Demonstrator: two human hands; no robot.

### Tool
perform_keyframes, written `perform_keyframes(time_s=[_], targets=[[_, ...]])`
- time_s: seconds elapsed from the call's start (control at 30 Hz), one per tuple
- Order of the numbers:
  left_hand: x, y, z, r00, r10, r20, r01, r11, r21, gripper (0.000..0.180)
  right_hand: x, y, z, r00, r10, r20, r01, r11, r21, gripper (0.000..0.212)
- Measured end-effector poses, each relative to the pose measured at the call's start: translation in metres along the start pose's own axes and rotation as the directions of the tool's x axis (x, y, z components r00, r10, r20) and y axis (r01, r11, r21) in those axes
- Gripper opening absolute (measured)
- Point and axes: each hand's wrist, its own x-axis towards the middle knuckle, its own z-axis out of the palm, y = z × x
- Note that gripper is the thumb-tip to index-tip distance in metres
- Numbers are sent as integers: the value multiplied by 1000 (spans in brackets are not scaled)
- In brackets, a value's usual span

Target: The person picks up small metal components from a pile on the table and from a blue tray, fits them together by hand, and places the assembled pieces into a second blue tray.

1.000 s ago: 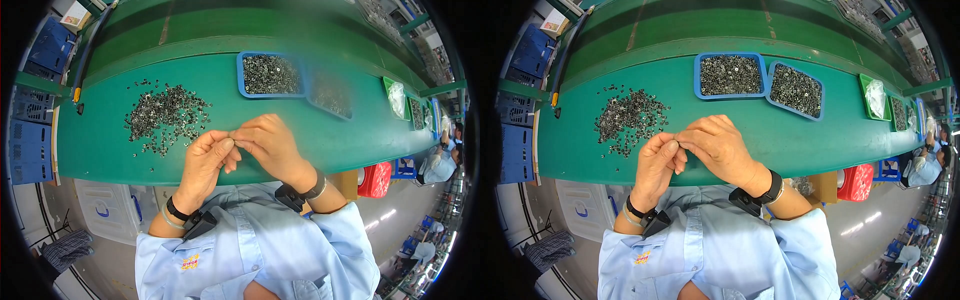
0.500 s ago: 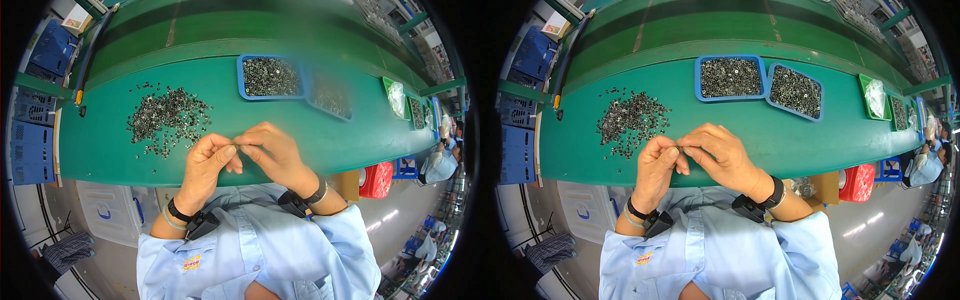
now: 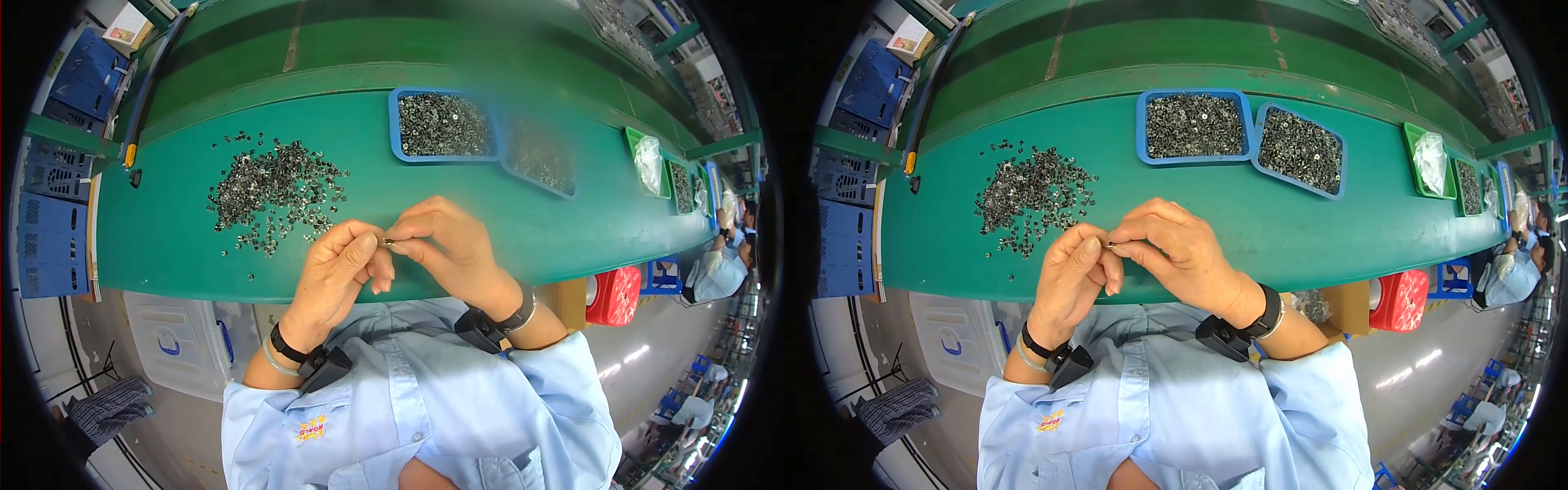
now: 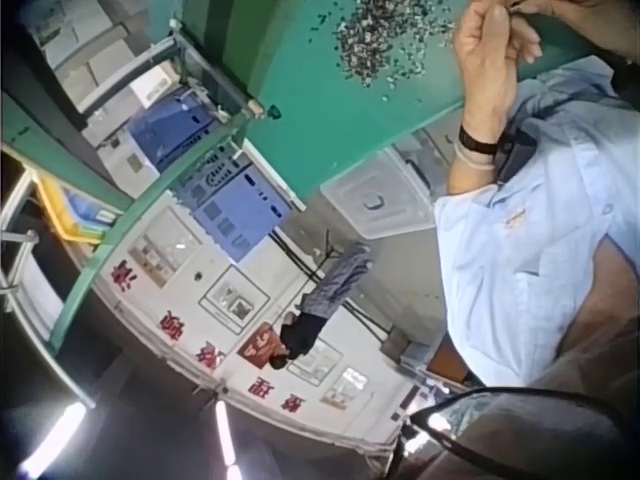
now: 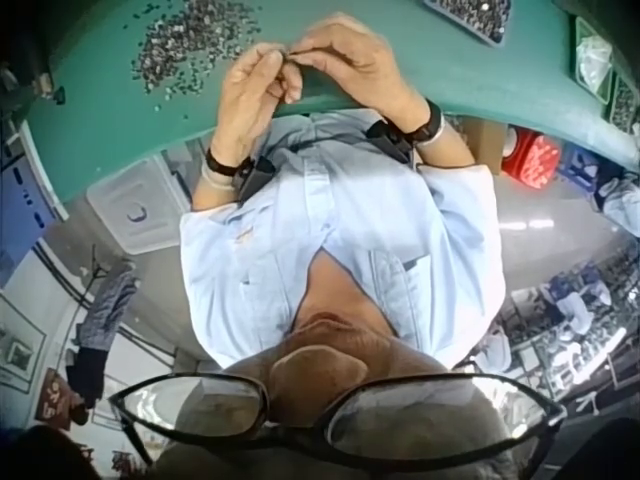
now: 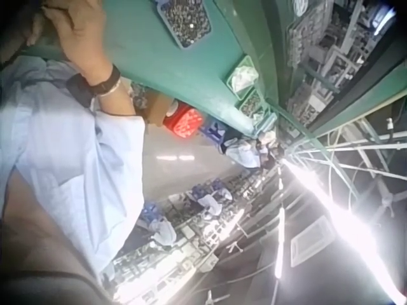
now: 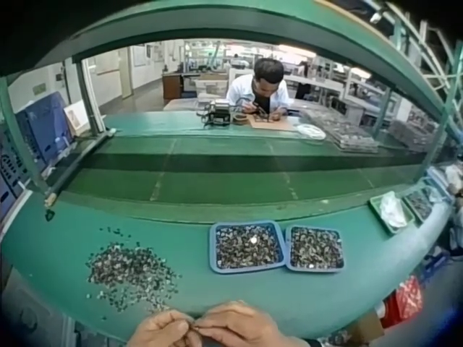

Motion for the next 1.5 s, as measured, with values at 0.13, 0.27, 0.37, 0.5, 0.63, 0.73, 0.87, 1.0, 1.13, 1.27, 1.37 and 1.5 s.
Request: perform_keyframes(time_s=[0.13, 0.27, 0.37, 0.5, 0.63, 0.73, 0.87, 1.0, 1.13, 1.27, 1.37, 1.5], targets=[[0, -3, -1, 998, -27, 62, 37, 987, -157, 17, -1, -3, 3, 998, 34, -43, -30, 996, 82, 14], [3, -9, -3, 993, -4, 118, 34, 966, -254, 17, -1, -4, 6, 998, 36, -57, -30, 995, 96, 13], [4, -10, -3, 990, 25, 138, 11, 968, -250, 17, 0, -4, 7, 997, 46, -55, -40, 994, 101, 13], [4, -7, -3, 991, -1, 132, 41, 951, -308, 19, 1, -3, 8, 998, -30, -63, 34, 998, 56, 17], [5, -6, -4, 992, -19, 128, 59, 946, -318, 18, 3, -3, 9, 996, -67, -58, 69, 997, 35, 17], [5, -6, -4, 993, 2, 119, 30, 964, -263, 16, 3, -4, 10, 996, -78, -51, 79, 997, 6, 16], [5, 5, -4, 995, -57, 83, 72, 979, -190, 13, 1, -2, 10, 997, -66, -34, 65, 998, -14, 16], [5, 9, -1, 997, -69, 40, 73, 991, -115, 11, -2, -3, 13, 999, 15, -49, -15, 1000, 1, 11], [5, 9, -1, 996, -79, 28, 81, 994, -72, 14, -2, 0, 12, 998, 11, -65, -11, 1000, -4, 11], [5, 9, -1, 994, -72, 77, 84, 981, -174, 19, 2, -2, 10, 998, 34, -56, -32, 998, 49, 12], [5, 6, -1, 995, -67, 74, 78, 985, -156, 22, 0, -1, 9, 998, 37, -55, -34, 998, 44, 12], [5, 5, 1, 996, -62, 67, 72, 984, -164, 22, 0, -3, 9, 997, 58, -58, -55, 997, 52, 12]])
